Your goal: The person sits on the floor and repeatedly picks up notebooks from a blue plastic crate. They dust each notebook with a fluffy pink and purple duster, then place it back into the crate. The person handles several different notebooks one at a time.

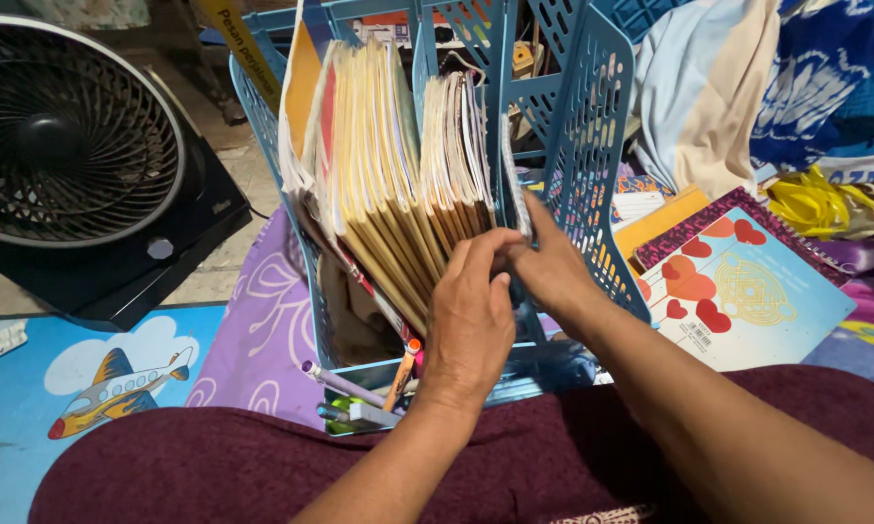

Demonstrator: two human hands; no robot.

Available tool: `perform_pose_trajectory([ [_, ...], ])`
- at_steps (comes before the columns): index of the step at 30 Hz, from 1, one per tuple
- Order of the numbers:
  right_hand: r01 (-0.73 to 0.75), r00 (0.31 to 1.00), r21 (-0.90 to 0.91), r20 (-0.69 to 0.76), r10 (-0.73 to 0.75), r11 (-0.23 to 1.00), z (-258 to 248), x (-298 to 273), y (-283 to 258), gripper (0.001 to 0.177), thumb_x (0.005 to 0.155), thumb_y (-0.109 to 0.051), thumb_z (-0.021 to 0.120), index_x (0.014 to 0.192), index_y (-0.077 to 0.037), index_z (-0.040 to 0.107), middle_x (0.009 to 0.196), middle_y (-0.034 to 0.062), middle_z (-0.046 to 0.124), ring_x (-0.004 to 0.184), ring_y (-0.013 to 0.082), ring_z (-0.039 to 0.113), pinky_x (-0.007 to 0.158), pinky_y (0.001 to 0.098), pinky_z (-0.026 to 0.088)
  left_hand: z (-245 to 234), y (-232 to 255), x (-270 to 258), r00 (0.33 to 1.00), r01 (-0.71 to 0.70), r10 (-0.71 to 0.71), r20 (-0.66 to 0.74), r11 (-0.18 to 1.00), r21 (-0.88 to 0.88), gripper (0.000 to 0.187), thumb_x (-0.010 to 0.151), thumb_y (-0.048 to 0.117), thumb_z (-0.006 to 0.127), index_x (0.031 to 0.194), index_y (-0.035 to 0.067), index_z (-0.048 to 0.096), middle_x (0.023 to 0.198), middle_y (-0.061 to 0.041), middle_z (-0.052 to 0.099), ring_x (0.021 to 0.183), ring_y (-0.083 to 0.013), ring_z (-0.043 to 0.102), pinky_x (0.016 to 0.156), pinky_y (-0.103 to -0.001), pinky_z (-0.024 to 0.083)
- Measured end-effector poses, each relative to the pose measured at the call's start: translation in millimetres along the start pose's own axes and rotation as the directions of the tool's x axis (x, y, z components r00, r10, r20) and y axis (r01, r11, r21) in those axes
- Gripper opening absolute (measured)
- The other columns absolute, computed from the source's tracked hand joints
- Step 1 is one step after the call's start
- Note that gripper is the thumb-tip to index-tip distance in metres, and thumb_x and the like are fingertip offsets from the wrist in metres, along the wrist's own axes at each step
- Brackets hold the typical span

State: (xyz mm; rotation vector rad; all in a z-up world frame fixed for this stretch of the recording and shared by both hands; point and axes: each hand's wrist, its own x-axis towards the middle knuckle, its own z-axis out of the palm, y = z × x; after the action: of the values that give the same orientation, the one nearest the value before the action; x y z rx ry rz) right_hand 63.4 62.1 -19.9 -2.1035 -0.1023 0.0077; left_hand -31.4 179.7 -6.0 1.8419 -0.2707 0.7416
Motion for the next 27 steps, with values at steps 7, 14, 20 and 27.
perform_pose_trajectory([
  [7,-0.031,0.998,0.118,0.053,0.025,0.993,-7,-1,9,0.060,0.088,-0.019,0.059,0.147,-0.018,0.052,0.120,0.0161,0.073,0.106,0.0296,0.068,0.087,0.0397,0.053,0,6,-3,1.000,0.003,-0.002,0.028,1.000,-0.005,0.041,0.089,-0.009,0.057,0.127,0.007,0.060,0.117,-0.017,0.067,0.112,-0.0364,0.068,0.094,-0.041,0.054],
  [14,0.091,0.988,0.041,0.120,-0.095,0.995,-5,-1,28,0.057,0.087,-0.015,0.060,0.142,-0.004,0.053,0.127,0.0182,0.069,0.114,0.0254,0.066,0.095,0.0369,0.051,8,1,0,0.996,-0.067,0.065,0.059,0.997,0.032,0.047,0.086,-0.010,0.057,0.131,0.004,0.060,0.127,-0.019,0.065,0.119,-0.0390,0.063,0.101,-0.042,0.050],
  [20,0.055,0.990,0.031,0.127,-0.058,0.998,-24,-7,30,0.067,0.087,-0.009,0.062,0.152,-0.007,0.048,0.125,0.0164,0.069,0.107,0.0253,0.067,0.086,0.0364,0.051,15,5,-3,0.992,-0.123,0.124,0.002,0.991,0.050,0.045,0.085,-0.011,0.056,0.126,0.003,0.063,0.128,-0.020,0.064,0.121,-0.0391,0.061,0.105,-0.042,0.048],
  [27,0.006,0.977,0.174,-0.209,0.031,0.985,-162,-6,90,0.051,0.093,-0.013,0.062,0.144,-0.011,0.059,0.113,0.0094,0.070,0.085,0.0166,0.068,0.066,0.0321,0.054,51,29,3,0.988,-0.145,0.146,-0.046,0.989,0.032,0.028,0.091,-0.010,0.057,0.110,0.007,0.068,0.110,-0.015,0.065,0.107,-0.0335,0.067,0.092,-0.041,0.053],
])
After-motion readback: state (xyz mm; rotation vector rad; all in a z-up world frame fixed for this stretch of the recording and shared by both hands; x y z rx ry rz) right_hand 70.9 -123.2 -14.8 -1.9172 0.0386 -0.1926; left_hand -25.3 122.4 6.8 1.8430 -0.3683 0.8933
